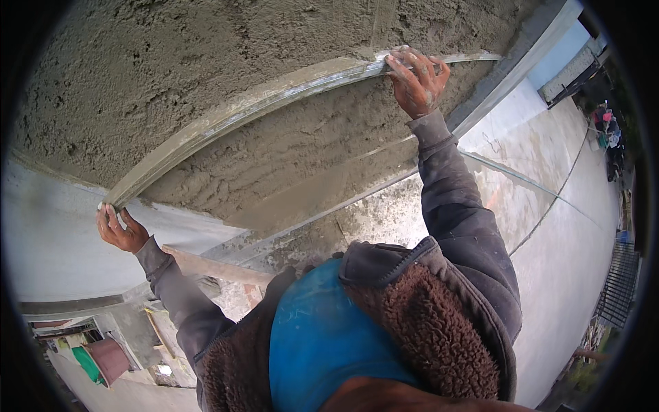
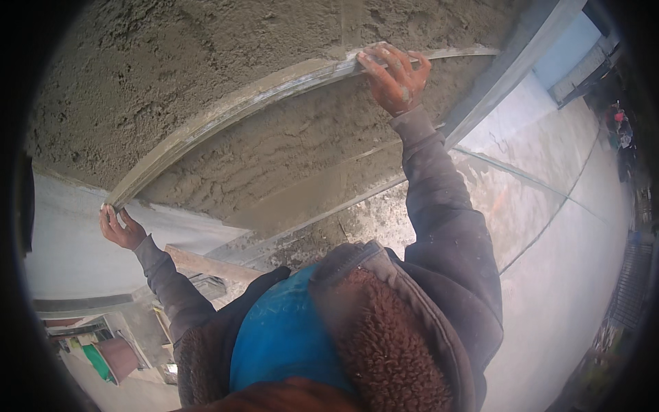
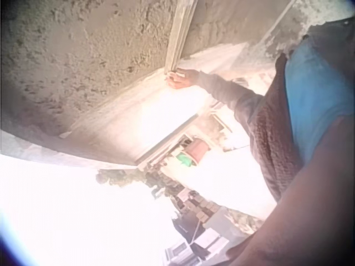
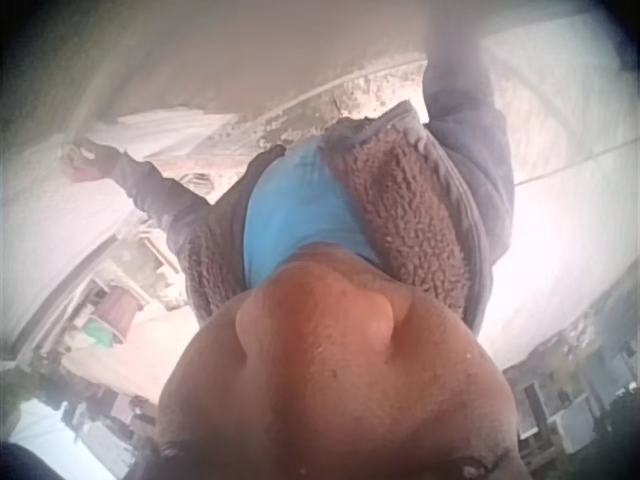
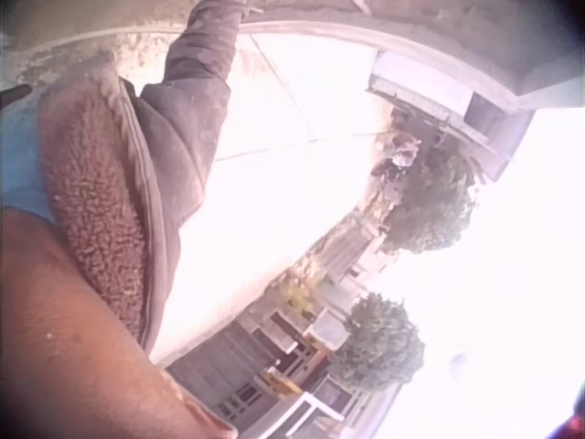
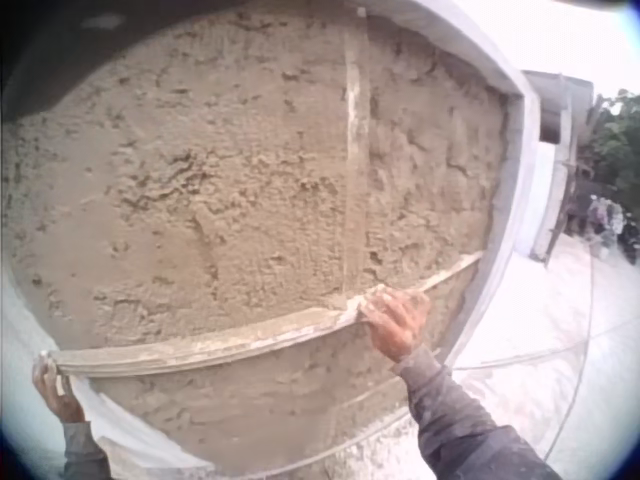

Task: The person scoops wet cement from a bucket with a trowel and applies it to a vertical wall surface, spreading and smoothing it in sections. They then use a long straightedge to level the applied cement across the wall.

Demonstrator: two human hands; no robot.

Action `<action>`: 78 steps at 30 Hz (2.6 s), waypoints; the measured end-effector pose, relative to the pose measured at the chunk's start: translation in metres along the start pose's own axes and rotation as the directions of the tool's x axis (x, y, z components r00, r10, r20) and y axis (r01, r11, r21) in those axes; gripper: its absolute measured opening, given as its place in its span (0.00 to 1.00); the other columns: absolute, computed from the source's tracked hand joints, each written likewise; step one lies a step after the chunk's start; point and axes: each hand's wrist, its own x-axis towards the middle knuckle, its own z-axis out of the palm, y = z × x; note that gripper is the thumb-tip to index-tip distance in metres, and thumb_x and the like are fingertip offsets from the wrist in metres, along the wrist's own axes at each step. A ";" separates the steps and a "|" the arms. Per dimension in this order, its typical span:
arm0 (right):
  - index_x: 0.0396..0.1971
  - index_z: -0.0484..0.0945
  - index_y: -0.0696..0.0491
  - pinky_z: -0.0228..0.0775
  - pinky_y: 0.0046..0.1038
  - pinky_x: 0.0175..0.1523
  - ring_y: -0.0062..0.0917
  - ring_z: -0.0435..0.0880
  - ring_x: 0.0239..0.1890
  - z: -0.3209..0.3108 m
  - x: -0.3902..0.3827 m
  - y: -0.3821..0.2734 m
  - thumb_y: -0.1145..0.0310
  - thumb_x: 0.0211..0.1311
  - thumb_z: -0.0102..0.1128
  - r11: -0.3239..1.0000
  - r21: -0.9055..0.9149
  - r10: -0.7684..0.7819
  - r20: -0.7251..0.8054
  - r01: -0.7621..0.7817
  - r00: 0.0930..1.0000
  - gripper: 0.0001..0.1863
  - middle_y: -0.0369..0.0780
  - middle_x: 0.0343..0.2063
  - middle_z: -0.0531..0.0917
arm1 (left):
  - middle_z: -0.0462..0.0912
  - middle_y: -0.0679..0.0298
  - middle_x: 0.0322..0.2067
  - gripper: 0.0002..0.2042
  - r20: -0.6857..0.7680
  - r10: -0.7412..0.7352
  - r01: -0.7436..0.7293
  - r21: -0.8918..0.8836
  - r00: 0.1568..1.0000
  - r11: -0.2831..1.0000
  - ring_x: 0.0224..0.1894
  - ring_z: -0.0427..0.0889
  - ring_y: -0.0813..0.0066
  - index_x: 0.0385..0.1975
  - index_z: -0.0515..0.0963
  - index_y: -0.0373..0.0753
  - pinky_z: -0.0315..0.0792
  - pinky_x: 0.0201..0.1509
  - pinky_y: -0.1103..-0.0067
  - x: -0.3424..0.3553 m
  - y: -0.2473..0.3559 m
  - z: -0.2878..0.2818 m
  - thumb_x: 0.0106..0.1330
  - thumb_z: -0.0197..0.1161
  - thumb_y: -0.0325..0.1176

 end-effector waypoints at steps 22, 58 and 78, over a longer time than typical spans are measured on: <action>0.46 0.84 0.35 0.57 0.34 0.60 0.22 0.81 0.51 -0.001 0.246 0.073 0.68 0.53 0.69 0.986 0.119 -0.059 -0.418 0.119 0.907 0.19 0.26 0.46 0.84 | 0.81 0.73 0.56 0.16 -0.293 0.070 0.004 0.245 0.954 0.970 0.58 0.78 0.78 0.54 0.80 0.51 0.61 0.57 0.77 0.258 -0.047 -0.013 0.66 0.65 0.33; 0.39 0.83 0.48 0.65 0.36 0.50 0.34 0.79 0.49 -0.044 0.349 0.054 0.70 0.54 0.63 0.975 -0.211 -0.062 -0.545 -0.065 0.836 0.11 0.40 0.45 0.82 | 0.81 0.54 0.53 0.17 -0.367 0.211 -0.139 0.213 0.906 0.967 0.56 0.80 0.57 0.56 0.80 0.50 0.74 0.56 0.68 0.371 -0.067 -0.015 0.67 0.63 0.33; 0.41 0.86 0.36 0.77 0.36 0.46 0.33 0.82 0.46 0.004 0.362 0.050 0.64 0.56 0.69 0.989 -0.015 0.097 -0.683 -0.147 0.724 0.12 0.37 0.46 0.78 | 0.83 0.71 0.44 0.15 -0.529 0.123 0.024 0.262 0.839 0.965 0.48 0.79 0.72 0.48 0.85 0.56 0.74 0.54 0.75 0.370 -0.094 -0.024 0.60 0.71 0.37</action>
